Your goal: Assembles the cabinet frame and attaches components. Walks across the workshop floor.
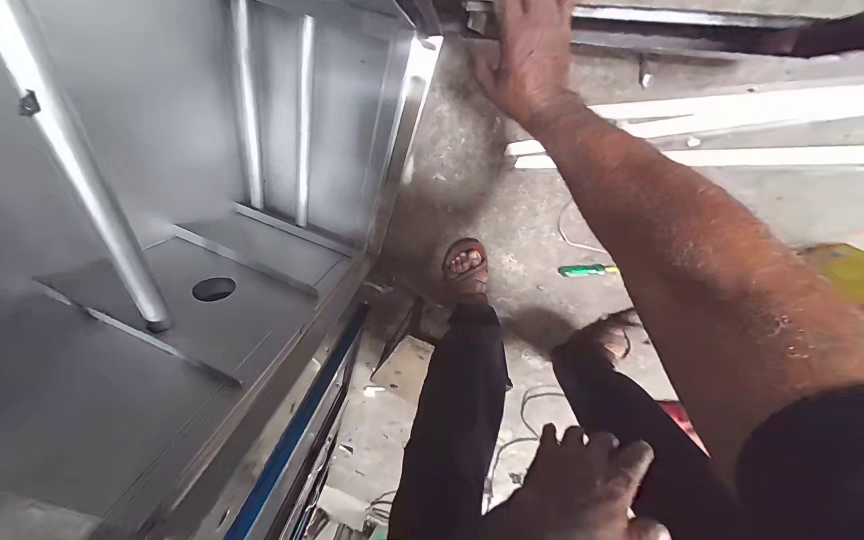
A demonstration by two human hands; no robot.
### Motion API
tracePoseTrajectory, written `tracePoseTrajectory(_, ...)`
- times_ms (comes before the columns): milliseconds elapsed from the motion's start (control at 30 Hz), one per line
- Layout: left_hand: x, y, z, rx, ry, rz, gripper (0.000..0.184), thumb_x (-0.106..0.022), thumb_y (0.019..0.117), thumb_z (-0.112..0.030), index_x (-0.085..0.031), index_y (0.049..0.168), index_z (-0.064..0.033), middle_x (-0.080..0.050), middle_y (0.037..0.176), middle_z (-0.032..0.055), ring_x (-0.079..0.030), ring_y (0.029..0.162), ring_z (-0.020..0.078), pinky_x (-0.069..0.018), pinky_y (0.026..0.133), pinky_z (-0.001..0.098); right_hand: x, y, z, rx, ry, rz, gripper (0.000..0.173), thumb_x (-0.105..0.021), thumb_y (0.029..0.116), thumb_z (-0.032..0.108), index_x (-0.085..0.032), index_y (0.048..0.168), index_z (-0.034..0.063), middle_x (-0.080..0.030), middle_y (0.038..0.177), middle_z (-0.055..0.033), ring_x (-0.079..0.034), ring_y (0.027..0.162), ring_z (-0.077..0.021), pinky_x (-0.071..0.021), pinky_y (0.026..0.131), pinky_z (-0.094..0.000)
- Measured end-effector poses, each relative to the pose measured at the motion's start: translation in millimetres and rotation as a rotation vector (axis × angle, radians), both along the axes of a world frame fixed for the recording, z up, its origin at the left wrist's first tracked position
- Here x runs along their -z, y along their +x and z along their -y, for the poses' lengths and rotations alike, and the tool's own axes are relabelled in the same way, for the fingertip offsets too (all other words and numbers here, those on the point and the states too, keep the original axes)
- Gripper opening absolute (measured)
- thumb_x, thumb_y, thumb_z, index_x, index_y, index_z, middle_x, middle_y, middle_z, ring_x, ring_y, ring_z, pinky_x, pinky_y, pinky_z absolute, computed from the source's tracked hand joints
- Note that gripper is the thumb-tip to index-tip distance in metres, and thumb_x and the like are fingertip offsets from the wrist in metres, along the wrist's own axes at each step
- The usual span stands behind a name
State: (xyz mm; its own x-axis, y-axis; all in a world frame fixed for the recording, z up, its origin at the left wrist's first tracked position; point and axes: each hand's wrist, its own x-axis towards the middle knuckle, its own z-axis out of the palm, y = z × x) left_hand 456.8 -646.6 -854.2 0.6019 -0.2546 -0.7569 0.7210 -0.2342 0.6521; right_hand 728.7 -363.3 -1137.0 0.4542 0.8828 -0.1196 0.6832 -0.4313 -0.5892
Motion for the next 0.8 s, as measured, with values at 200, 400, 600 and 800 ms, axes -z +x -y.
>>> tracePoseTrajectory(200, 13, -1, 24, 0.162, -0.079, -0.15, 0.076, -0.063, 0.0937, -0.056, -0.039, 0.158, -0.0239, -0.056, 0.145, 0.0118, -0.056, 0.129, 0.0355, -0.0507, 0.095, 0.0605, -45, -104, 165, -0.057, -0.221, -0.361, 0.037, -0.049, 0.105, 0.032, -0.071, 0.125, 0.0098, -0.071, 0.118, -0.0182, -0.07, 0.108, -0.0383, -0.0556, 0.09, -0.0591)
tracePoseTrajectory(400, 30, -20, 60, 0.252, -0.027, -0.167, 0.072, -0.058, 0.0977, -0.053, -0.039, 0.159, -0.0203, -0.057, 0.145, 0.0117, -0.057, 0.129, 0.0338, -0.051, 0.098, 0.0574, -110, -136, 415, 0.42, -0.947, -0.614, 0.045, -0.058, 0.1016, 0.047, -0.07, 0.111, 0.0051, -0.07, 0.109, -0.0248, -0.067, 0.106, -0.0454, -0.0508, 0.089, -0.0688)
tracePoseTrajectory(600, 6, -39, 56, 0.169, 0.155, -0.022, 0.056, -0.059, 0.1008, -0.037, -0.053, 0.15, -0.0117, -0.062, 0.143, 0.0107, -0.056, 0.135, 0.0245, -0.0405, 0.118, 0.0434, -240, -82, 577, 0.484, -1.179, -0.428, 0.037, -0.051, 0.0981, 0.037, -0.065, 0.099, 0.0025, -0.068, 0.1, -0.0321, -0.067, 0.098, -0.0551, -0.0471, 0.07, -0.0751)
tracePoseTrajectory(800, -60, -32, -19, 0.013, 0.3, -0.164, 0.053, -0.059, 0.1031, -0.035, -0.053, 0.149, -0.01, -0.061, 0.143, 0.0105, -0.058, 0.132, 0.0203, -0.0461, 0.115, 0.0425, -338, -70, 669, 0.75, -0.873, -0.361, 0.025, -0.059, 0.0969, 0.013, -0.062, 0.107, -0.0099, -0.062, 0.115, -0.0362, -0.06, 0.114, -0.0543, -0.0466, 0.09, -0.072)
